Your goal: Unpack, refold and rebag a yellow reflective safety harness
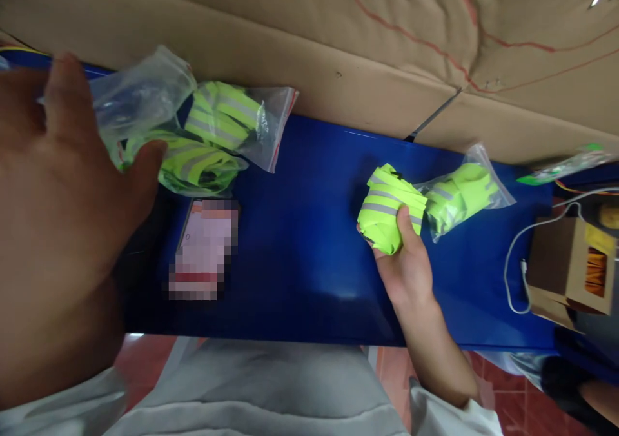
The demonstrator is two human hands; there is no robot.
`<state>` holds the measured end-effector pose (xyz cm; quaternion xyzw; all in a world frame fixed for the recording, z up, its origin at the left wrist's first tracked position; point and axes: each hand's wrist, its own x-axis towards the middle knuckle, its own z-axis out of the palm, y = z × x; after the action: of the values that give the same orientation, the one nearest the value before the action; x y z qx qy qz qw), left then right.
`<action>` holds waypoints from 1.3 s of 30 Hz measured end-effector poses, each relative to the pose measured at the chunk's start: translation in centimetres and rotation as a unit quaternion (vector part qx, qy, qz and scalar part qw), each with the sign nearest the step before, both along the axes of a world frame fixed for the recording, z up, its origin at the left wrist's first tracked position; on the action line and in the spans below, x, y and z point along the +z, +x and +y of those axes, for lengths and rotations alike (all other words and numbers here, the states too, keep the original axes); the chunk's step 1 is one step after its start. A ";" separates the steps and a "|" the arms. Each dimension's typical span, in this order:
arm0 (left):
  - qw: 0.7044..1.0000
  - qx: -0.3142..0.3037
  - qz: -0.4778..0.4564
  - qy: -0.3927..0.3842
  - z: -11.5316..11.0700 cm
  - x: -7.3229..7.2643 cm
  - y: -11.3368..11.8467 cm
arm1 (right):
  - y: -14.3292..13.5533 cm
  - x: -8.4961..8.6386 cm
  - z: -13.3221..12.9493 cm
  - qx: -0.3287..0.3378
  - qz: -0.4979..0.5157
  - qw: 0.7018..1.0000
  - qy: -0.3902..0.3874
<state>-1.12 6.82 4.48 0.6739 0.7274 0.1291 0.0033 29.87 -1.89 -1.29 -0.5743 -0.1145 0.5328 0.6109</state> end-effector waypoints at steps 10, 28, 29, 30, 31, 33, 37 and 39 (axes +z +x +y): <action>0.886 -0.361 -0.007 0.292 -2.0 -2.3 1.5 | -0.2 0.0 -0.3 0.026 -0.021 0.999 -0.003; 0.939 -0.340 0.007 -0.052 -8.5 -4.8 9.7 | 3.7 2.0 -2.4 0.164 -0.178 0.970 0.017; 0.939 -0.339 0.012 -0.066 -8.5 -5.1 9.9 | 3.9 2.2 -2.5 0.172 -0.192 0.966 0.015; 0.937 -0.341 0.012 -0.076 -8.5 -5.3 10.0 | 4.2 2.3 -2.5 0.186 -0.207 0.961 0.010; 0.934 -0.347 0.008 -0.082 -8.4 -5.5 10.1 | 4.5 2.4 -2.6 0.203 -0.222 0.954 0.002; 0.926 -0.370 -0.015 -0.075 -8.2 -5.7 9.9 | 5.2 2.6 -2.8 0.235 -0.245 0.940 -0.018; 0.901 -0.426 -0.076 -0.004 -7.5 -5.5 9.0 | 6.5 3.1 -3.1 0.248 -0.265 0.930 -0.053; 0.890 -0.447 -0.087 0.026 -7.4 -5.4 8.7 | 6.7 3.7 -3.1 0.301 -0.257 0.916 -0.060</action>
<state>7.61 -0.57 -0.93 0.9137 0.3426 0.1911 0.1062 36.57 -4.96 2.38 -0.6650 -0.4032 0.5317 0.3355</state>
